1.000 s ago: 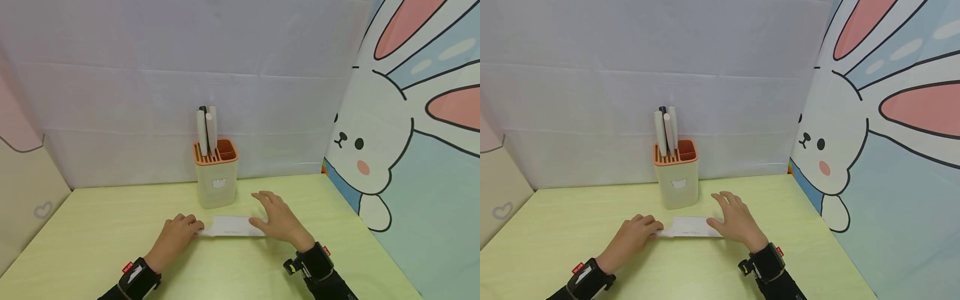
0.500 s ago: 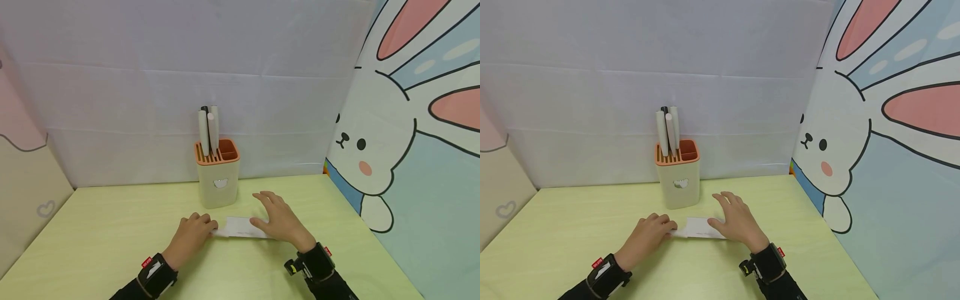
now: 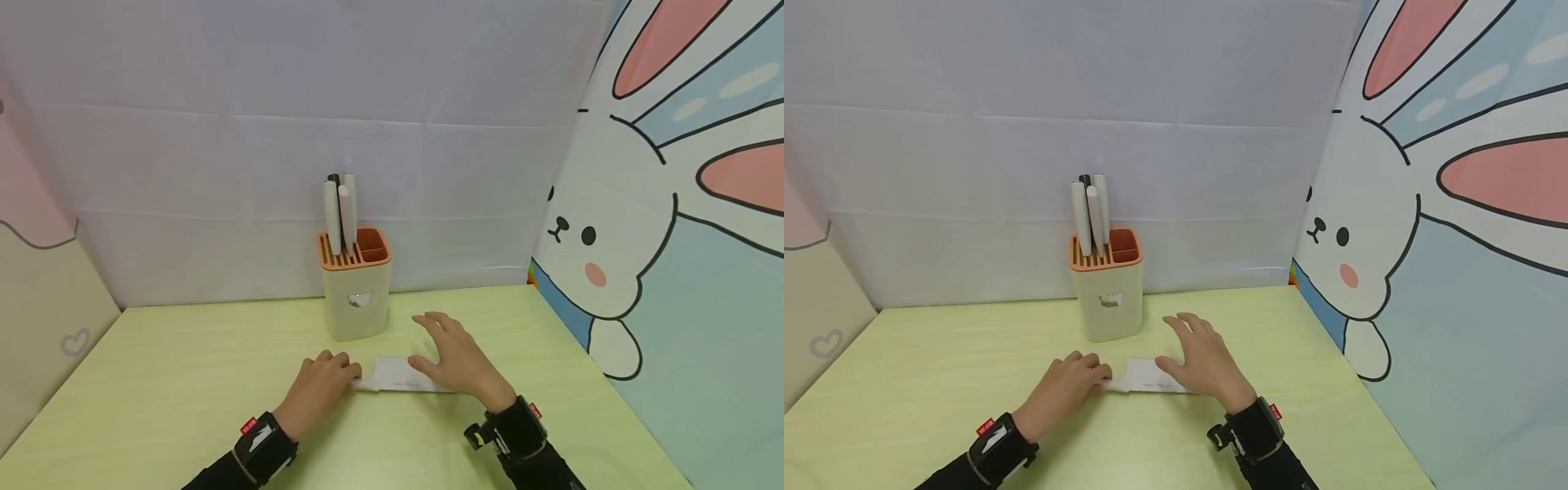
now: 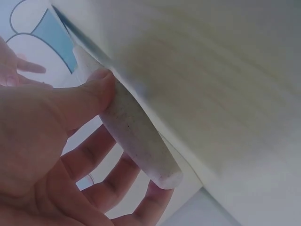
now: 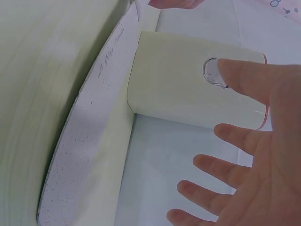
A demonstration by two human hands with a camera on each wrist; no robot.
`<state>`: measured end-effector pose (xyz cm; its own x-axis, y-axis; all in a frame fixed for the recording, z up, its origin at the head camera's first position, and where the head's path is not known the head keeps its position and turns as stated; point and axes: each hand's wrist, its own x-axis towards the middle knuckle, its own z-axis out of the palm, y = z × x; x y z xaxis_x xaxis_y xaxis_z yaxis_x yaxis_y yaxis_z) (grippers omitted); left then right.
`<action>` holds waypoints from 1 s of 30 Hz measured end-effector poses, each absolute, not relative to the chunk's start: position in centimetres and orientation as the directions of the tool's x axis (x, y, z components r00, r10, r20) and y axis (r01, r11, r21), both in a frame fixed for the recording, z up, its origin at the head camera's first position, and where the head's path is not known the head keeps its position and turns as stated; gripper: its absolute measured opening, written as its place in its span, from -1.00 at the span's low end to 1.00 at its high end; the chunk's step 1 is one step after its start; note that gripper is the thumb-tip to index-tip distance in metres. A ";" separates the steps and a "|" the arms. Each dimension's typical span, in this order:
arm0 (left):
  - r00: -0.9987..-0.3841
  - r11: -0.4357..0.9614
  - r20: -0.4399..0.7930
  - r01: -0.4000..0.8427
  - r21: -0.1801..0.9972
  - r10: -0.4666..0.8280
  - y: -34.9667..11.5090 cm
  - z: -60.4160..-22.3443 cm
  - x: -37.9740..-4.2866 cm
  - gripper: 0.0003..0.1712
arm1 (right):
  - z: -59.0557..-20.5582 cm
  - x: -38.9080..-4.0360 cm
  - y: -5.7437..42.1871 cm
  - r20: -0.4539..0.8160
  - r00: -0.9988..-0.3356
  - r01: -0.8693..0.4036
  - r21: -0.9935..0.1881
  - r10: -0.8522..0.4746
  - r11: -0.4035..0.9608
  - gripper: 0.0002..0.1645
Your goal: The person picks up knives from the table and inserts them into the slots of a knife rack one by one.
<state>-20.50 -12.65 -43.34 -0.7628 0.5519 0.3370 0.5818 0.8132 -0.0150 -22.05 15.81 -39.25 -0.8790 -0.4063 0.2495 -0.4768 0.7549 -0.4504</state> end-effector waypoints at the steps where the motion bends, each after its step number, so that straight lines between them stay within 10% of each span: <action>1: -0.765 0.813 0.332 0.583 -0.009 0.552 -12.6 -43.4 -20.5 -0.77 | -39.3 -22.0 15.8 0.247 -0.880 -0.474 -0.452 -0.405 0.756 -0.20; 17: -0.763 0.791 0.335 0.607 0.077 0.553 -13.6 -42.6 -20.9 -0.76 | -39.4 -22.1 15.8 0.246 -0.878 -0.478 -0.449 -0.410 0.755 -0.21; 30: -0.865 0.641 0.416 0.492 0.590 0.281 -16.2 -38.8 -23.4 -0.46 | -38.9 -21.8 14.6 0.262 -0.847 -0.530 -0.476 -0.463 0.701 -0.30</action>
